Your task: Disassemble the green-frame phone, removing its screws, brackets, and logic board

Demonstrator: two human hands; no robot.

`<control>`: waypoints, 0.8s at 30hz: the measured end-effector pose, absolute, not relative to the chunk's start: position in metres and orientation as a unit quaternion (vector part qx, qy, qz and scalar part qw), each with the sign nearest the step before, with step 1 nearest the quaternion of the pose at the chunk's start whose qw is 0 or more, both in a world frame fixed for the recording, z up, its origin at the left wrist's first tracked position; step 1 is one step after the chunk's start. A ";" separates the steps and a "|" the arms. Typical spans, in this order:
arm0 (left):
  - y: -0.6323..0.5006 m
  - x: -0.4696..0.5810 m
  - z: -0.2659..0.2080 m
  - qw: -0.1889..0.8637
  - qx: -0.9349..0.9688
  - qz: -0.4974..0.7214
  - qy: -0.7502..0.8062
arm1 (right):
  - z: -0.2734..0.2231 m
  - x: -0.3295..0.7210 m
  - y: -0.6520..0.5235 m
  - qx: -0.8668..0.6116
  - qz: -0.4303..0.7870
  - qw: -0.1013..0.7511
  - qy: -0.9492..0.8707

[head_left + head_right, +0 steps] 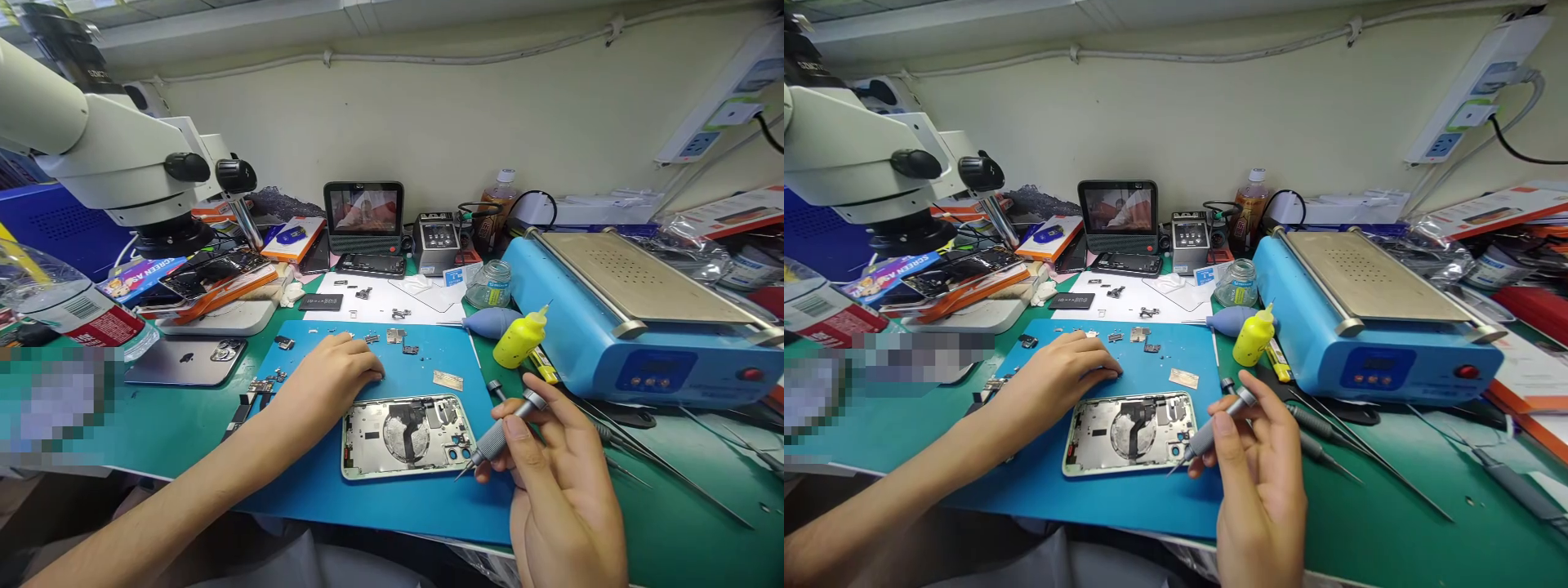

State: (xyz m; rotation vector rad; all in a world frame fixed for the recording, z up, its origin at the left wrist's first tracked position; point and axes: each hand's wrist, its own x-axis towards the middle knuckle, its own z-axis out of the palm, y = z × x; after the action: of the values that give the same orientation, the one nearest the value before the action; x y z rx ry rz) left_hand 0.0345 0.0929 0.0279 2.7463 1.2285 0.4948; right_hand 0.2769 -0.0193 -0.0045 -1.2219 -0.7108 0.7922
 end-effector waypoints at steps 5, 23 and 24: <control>0.086 0.034 0.031 0.040 0.896 0.179 0.406 | -0.004 0.276 -0.018 -0.553 0.345 0.688 -0.319; -0.014 0.037 0.010 -0.015 0.861 0.334 0.384 | -0.017 0.262 -0.036 -0.545 0.000 0.605 -0.580; -0.014 0.037 0.008 -0.016 0.858 0.345 0.381 | -0.018 0.265 -0.038 -0.535 -0.018 0.575 -0.619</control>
State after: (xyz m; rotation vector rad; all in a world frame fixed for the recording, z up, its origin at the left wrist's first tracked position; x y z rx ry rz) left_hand 0.0368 -0.0138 0.0084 2.7218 1.2094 1.0947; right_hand 0.2650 -0.0376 -0.0183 -1.2524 -1.4505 -0.0414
